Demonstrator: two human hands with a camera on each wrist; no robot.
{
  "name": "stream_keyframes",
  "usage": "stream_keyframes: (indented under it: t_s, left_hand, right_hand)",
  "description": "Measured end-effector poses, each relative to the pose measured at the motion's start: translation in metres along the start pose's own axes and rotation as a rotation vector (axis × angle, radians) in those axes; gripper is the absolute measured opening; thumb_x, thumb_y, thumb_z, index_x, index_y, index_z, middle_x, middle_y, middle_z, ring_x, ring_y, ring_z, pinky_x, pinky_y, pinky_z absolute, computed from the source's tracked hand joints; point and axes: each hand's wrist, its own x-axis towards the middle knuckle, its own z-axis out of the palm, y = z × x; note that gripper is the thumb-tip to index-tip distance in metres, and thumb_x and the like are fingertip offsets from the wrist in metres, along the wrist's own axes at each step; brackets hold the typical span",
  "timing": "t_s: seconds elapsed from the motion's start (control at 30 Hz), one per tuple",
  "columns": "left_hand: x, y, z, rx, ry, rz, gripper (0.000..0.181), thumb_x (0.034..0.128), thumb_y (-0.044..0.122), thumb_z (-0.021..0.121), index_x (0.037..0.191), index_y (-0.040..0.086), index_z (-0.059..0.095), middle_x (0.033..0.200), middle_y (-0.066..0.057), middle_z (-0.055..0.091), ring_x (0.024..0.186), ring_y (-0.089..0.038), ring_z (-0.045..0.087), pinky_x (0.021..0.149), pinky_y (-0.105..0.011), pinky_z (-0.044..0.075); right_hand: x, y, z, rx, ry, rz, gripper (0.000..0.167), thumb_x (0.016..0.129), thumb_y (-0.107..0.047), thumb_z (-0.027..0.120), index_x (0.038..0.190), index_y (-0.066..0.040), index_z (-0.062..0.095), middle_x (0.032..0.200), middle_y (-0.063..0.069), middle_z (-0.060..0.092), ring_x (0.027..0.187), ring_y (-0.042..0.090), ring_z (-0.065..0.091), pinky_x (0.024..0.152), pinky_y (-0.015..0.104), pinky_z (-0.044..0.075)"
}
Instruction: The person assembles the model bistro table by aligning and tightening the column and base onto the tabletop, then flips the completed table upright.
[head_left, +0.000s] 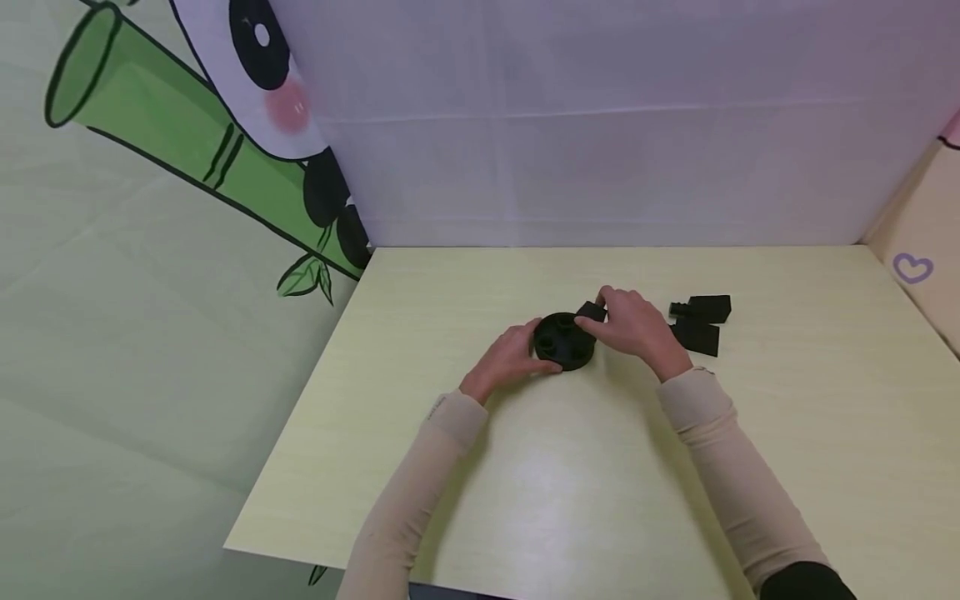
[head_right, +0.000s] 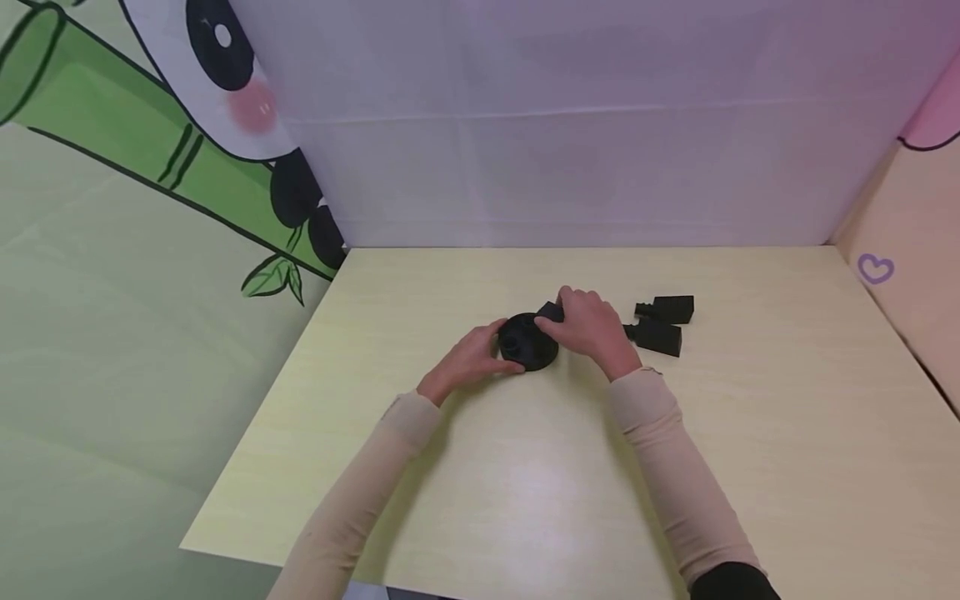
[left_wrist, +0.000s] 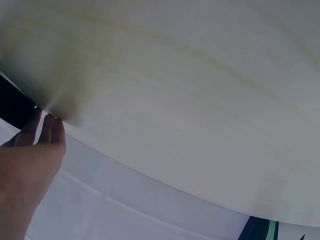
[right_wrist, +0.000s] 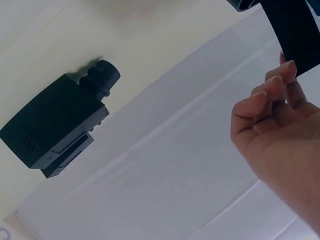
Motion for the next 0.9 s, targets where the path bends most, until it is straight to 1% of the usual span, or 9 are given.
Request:
stream_keyframes:
  t_s: [0.07, 0.23, 0.33, 0.4, 0.43, 0.5, 0.6, 0.73, 0.9]
  left_hand:
    - [0.000, 0.000, 0.000, 0.005, -0.001, -0.001, 0.082, 0.0860, 0.041, 0.086, 0.151, 0.008, 0.048, 0.141, -0.010, 0.058, 0.129, -0.025, 0.053, 0.110, -0.041, 0.042]
    - [-0.002, 0.000, 0.000, 0.010, -0.004, -0.001, 0.081, 0.0862, 0.041, 0.086, 0.150, 0.008, 0.048, 0.141, -0.009, 0.059, 0.129, -0.025, 0.053, 0.110, -0.041, 0.042]
    - [-0.002, 0.000, -0.001, 0.008, -0.004, 0.004, 0.080, 0.0863, 0.042, 0.086, 0.150, 0.009, 0.049, 0.140, -0.009, 0.059, 0.128, -0.024, 0.054, 0.110, -0.041, 0.043]
    - [-0.003, -0.001, -0.003, 0.007, -0.004, 0.005, 0.081, 0.0864, 0.042, 0.086, 0.150, 0.009, 0.049, 0.140, -0.009, 0.059, 0.129, -0.024, 0.054, 0.110, -0.041, 0.042]
    - [-0.003, -0.001, -0.003, 0.009, -0.005, 0.006, 0.081, 0.0864, 0.042, 0.086, 0.150, 0.008, 0.048, 0.141, -0.009, 0.059, 0.129, -0.024, 0.054, 0.110, -0.041, 0.043]
    - [-0.003, -0.001, -0.004, 0.009, -0.007, 0.003, 0.082, 0.0864, 0.042, 0.086, 0.151, 0.008, 0.048, 0.141, -0.010, 0.059, 0.130, -0.026, 0.053, 0.110, -0.042, 0.042]
    - [-0.004, -0.001, -0.004, 0.008, -0.010, -0.002, 0.083, 0.0861, 0.042, 0.086, 0.152, 0.008, 0.047, 0.142, -0.010, 0.058, 0.131, -0.027, 0.053, 0.110, -0.044, 0.042]
    - [-0.004, -0.002, -0.004, 0.003, -0.008, -0.004, 0.082, 0.0861, 0.043, 0.086, 0.151, 0.009, 0.048, 0.142, -0.010, 0.058, 0.130, -0.026, 0.053, 0.110, -0.043, 0.042]
    - [-0.004, -0.001, -0.005, -0.017, -0.001, 0.014, 0.078, 0.0858, 0.040, 0.087, 0.148, 0.008, 0.051, 0.138, -0.009, 0.061, 0.125, -0.024, 0.056, 0.109, -0.042, 0.044]
  right_hand:
    - [-0.001, 0.000, 0.000, -0.011, -0.001, 0.012, 0.054, 0.100, -0.044, 0.064, 0.118, 0.006, 0.058, 0.089, 0.016, 0.064, 0.083, 0.033, 0.061, 0.071, 0.049, 0.051]
    - [-0.003, 0.002, 0.000, -0.010, -0.008, -0.001, 0.055, 0.099, -0.043, 0.065, 0.128, 0.003, 0.058, 0.103, 0.020, 0.067, 0.096, 0.038, 0.062, 0.078, 0.053, 0.052]
    - [-0.004, 0.001, -0.002, -0.018, -0.016, -0.008, 0.054, 0.099, -0.044, 0.065, 0.125, 0.003, 0.059, 0.096, 0.018, 0.066, 0.092, 0.037, 0.062, 0.076, 0.051, 0.051]
    - [-0.005, 0.000, -0.004, -0.034, -0.019, 0.004, 0.058, 0.098, -0.050, 0.066, 0.121, 0.002, 0.059, 0.091, 0.016, 0.064, 0.087, 0.035, 0.061, 0.072, 0.050, 0.051]
    - [-0.006, 0.000, -0.004, -0.038, -0.021, 0.006, 0.061, 0.097, -0.052, 0.066, 0.122, 0.003, 0.059, 0.092, 0.016, 0.065, 0.088, 0.035, 0.062, 0.072, 0.050, 0.051]
    - [-0.007, 0.000, -0.006, -0.039, -0.032, 0.007, 0.064, 0.096, -0.054, 0.066, 0.126, 0.002, 0.058, 0.098, 0.018, 0.065, 0.095, 0.037, 0.061, 0.076, 0.052, 0.051]
    - [-0.010, 0.001, -0.007, -0.035, -0.046, -0.012, 0.061, 0.097, -0.050, 0.067, 0.128, 0.003, 0.059, 0.107, 0.020, 0.065, 0.103, 0.039, 0.060, 0.082, 0.056, 0.050]
    - [-0.013, -0.001, -0.008, -0.058, -0.051, -0.029, 0.057, 0.096, -0.051, 0.068, 0.116, 0.002, 0.062, 0.098, 0.017, 0.065, 0.093, 0.035, 0.061, 0.076, 0.052, 0.051]
    - [-0.016, -0.003, -0.009, -0.080, -0.040, -0.032, 0.057, 0.096, -0.050, 0.068, 0.118, 0.002, 0.061, 0.102, 0.017, 0.065, 0.091, 0.035, 0.062, 0.075, 0.052, 0.052]
